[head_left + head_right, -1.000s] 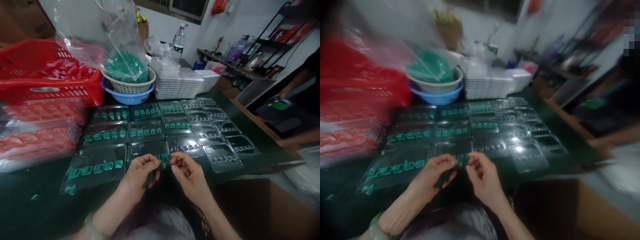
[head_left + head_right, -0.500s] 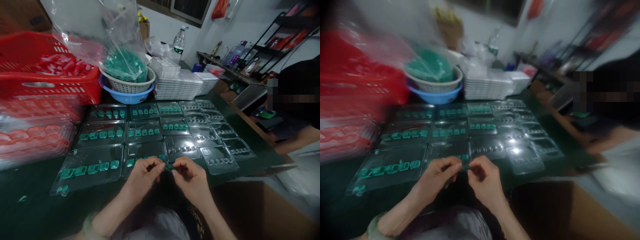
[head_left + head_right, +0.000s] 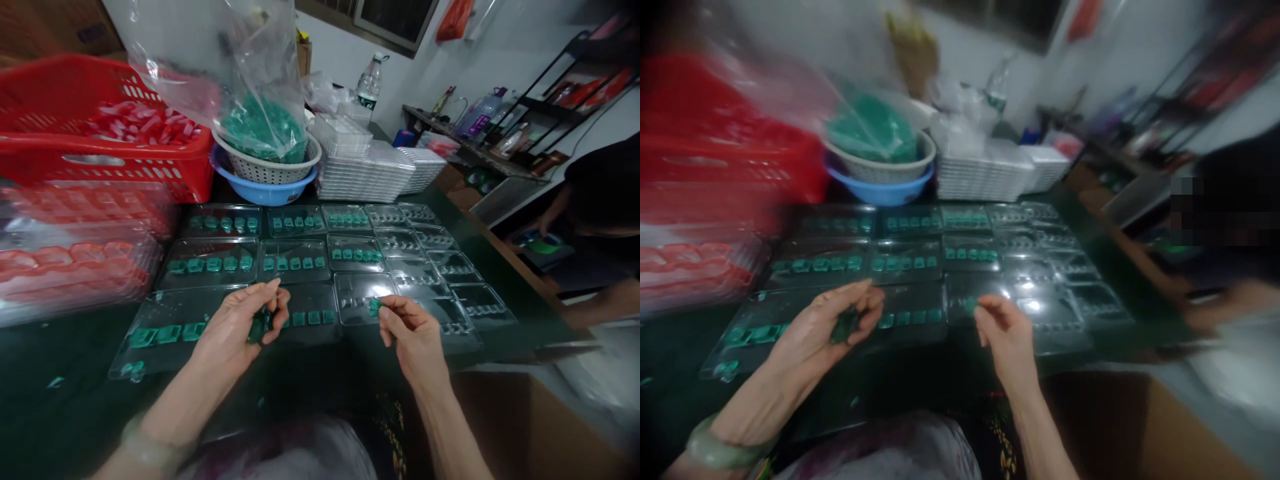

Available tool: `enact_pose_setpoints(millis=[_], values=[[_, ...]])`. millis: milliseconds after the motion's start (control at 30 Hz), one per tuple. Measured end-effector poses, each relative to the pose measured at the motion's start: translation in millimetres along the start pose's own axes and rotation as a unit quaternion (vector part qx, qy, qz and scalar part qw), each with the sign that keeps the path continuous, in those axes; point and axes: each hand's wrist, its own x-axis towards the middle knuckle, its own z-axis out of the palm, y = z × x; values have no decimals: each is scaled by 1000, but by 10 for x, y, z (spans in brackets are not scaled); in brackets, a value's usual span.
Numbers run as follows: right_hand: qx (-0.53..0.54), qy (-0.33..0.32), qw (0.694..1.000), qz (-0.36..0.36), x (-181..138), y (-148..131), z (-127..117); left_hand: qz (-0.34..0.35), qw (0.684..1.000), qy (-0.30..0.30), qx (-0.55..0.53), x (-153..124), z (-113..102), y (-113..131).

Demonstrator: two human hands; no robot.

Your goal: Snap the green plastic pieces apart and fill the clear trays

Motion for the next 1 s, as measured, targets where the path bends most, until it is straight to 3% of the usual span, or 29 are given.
enact_pose_setpoints(millis=[133,200,400,567,767,1000], values=[[68,-57,996,23,-42,31,62,-20,992,-115,57,-69,96,-167],[66,-78,994,25,-85,38,130,-9,985,-141,95,-113,185,-262],[17,-87,996,11,-182,4,247,30,978,-108,174,-208,291,-340],[-44,-78,996,-5,-229,-59,287,32,978,-112,174,-232,271,-313],[-83,-96,991,-30,-242,-55,312,-94,986,-134,45,-184,287,-361],[-132,-132,977,-101,-278,5,245,-124,981,-150,28,-124,276,-456]])
